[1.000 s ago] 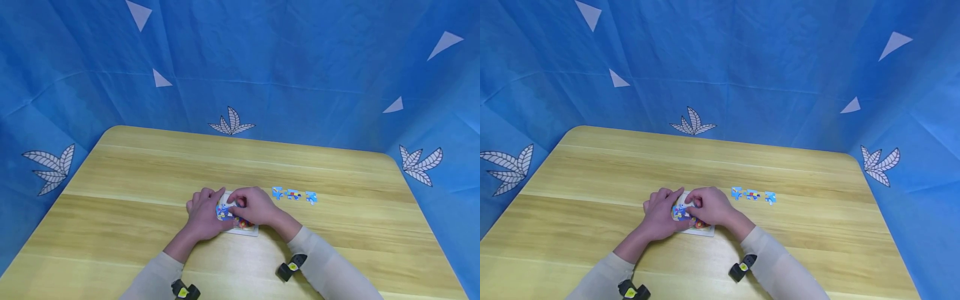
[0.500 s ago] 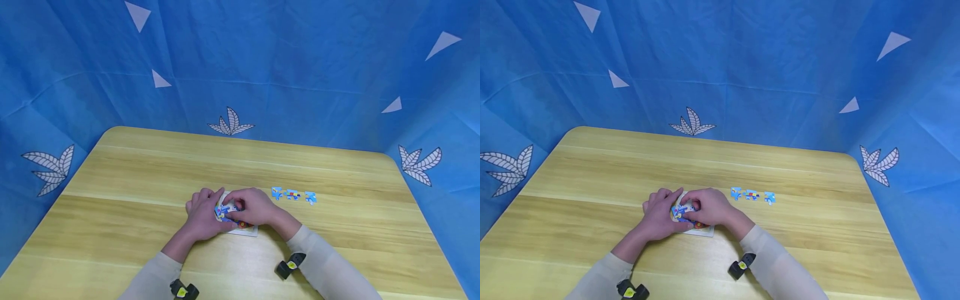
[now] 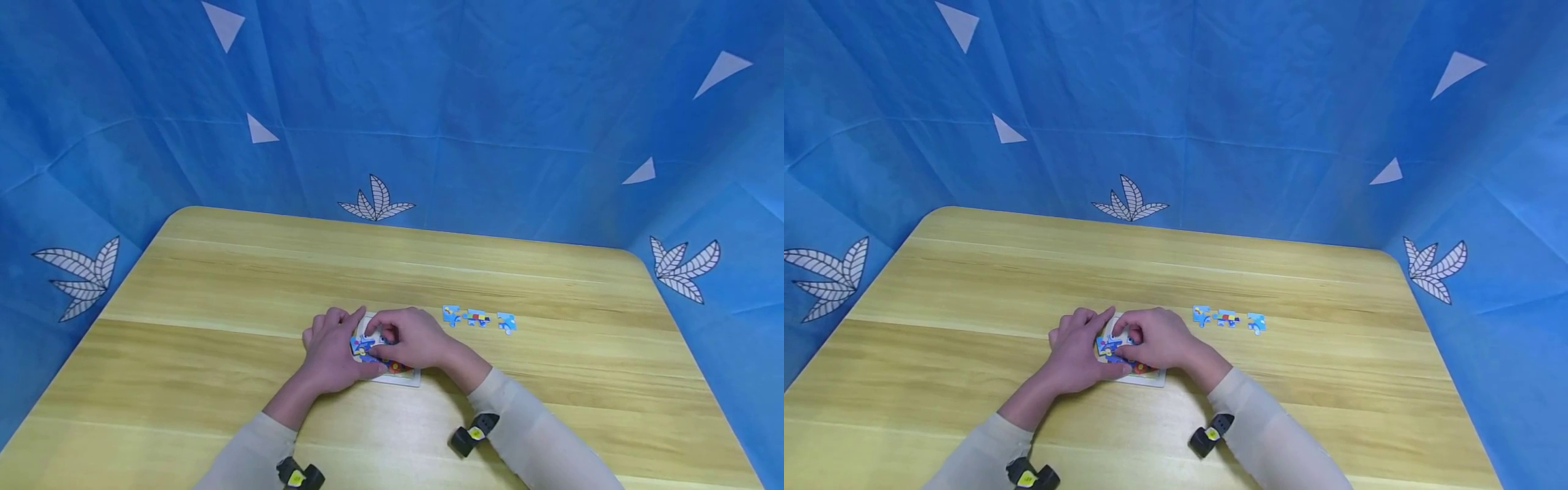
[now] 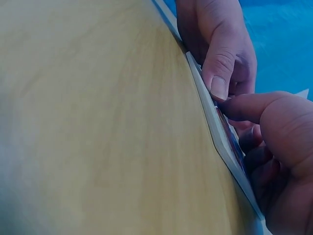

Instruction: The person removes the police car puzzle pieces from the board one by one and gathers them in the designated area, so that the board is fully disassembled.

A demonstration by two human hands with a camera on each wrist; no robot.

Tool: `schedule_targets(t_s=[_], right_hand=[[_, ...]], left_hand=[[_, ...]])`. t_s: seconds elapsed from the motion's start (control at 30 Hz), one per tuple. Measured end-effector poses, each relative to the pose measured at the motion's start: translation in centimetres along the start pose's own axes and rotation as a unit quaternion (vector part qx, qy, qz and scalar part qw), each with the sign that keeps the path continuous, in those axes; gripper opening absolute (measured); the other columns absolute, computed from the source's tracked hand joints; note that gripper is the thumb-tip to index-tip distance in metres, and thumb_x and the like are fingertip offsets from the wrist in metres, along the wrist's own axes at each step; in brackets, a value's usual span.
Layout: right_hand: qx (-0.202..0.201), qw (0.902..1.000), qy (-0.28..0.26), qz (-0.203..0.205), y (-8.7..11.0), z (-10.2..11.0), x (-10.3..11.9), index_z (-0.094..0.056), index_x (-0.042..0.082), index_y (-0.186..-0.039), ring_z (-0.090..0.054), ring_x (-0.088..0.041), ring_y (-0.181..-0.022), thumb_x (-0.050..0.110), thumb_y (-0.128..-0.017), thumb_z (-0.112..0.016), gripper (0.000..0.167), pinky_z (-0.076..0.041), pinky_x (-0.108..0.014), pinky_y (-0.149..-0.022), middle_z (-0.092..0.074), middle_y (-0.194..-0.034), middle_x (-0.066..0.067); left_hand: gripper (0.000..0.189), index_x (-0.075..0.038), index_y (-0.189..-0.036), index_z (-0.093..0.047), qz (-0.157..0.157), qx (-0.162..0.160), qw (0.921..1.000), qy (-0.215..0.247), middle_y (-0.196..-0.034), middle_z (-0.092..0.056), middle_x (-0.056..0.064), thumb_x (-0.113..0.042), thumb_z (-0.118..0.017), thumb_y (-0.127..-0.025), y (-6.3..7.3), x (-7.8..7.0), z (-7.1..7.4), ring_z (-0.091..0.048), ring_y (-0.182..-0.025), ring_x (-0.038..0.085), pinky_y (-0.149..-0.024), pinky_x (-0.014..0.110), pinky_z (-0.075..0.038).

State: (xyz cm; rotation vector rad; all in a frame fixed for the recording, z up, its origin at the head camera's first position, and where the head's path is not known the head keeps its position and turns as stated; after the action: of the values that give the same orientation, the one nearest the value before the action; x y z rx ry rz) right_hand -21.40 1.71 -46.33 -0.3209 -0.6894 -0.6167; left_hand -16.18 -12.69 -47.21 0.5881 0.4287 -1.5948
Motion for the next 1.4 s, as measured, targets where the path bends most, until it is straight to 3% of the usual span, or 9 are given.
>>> schedule_targets(t_s=[0.3,0.47,0.6,1.1,1.4], right_hand=[[-0.006,0.9991,-0.042,0.008,0.4,0.4,0.0,-0.069,0.015,-0.103,-0.044,-0.005,-0.053,0.022,-0.089,-0.077,0.018,-0.039,-0.026,-0.058,-0.047,-0.064,0.011],[-0.023,0.9967,-0.078,-0.004,1.0,0.8,0.1,-0.068,0.013,-0.104,-0.041,-0.007,-0.053,0.021,-0.089,-0.078,0.019,-0.043,-0.027,-0.062,-0.046,-0.064,0.008],[-0.039,0.9963,-0.073,-0.024,1.9,1.1,-0.2,-0.068,0.016,-0.104,-0.041,-0.006,-0.053,0.021,-0.088,-0.079,0.019,-0.046,-0.029,-0.065,-0.046,-0.064,0.008],[-0.105,0.9896,-0.058,-0.079,7.5,4.1,-2.4,-0.07,0.018,-0.104,-0.038,-0.006,-0.057,0.017,-0.085,-0.081,0.022,-0.045,-0.032,-0.071,-0.041,-0.063,0.01],[-0.144,0.983,-0.032,-0.109,10.2,5.4,-3.7,-0.07,0.017,-0.102,-0.04,-0.007,-0.058,0.018,-0.084,-0.082,0.021,-0.042,-0.031,-0.067,-0.042,-0.063,0.01]], left_hand=[[0.107,-0.01,-0.153,-0.041,-0.004,-0.001,1.0,-0.001,-0.126,-0.044,0.006,-0.055,-0.087,-0.067,0.0,-0.2,0.0,-0.033,-0.111,0.029,-0.084,0.045,-0.021],[0.107,-0.01,-0.153,-0.042,-0.004,-0.001,1.0,-0.007,-0.125,-0.044,0.006,-0.056,-0.087,-0.067,0.1,-0.3,-0.1,-0.033,-0.11,0.029,-0.084,0.044,-0.022],[0.107,-0.011,-0.153,-0.043,0.0,0.001,1.0,-0.009,-0.125,-0.043,0.006,-0.056,-0.087,-0.067,0.1,-0.3,-0.2,-0.033,-0.11,0.028,-0.083,0.044,-0.021],[0.109,-0.011,-0.153,-0.043,0.011,-0.011,0.9999,-0.002,-0.124,-0.043,0.006,-0.053,-0.09,-0.063,0.1,-0.2,-0.2,-0.033,-0.111,0.028,-0.085,0.043,-0.021],[0.109,-0.012,-0.153,-0.043,0.01,-0.015,0.9998,-0.003,-0.126,-0.043,0.006,-0.052,-0.09,-0.063,0.0,-0.1,-0.3,-0.032,-0.113,0.028,-0.086,0.043,-0.02]])
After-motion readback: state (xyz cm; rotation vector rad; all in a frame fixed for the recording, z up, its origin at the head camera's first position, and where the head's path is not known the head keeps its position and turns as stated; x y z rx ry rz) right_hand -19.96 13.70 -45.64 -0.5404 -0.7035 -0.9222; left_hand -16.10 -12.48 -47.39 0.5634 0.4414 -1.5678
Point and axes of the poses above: each hand's wrist, its own y-axis away from the middle knuckle, its own z-axis out of the back of the hand, x = y × z, the point moved 5 cm from there along -y, towards the middle knuckle
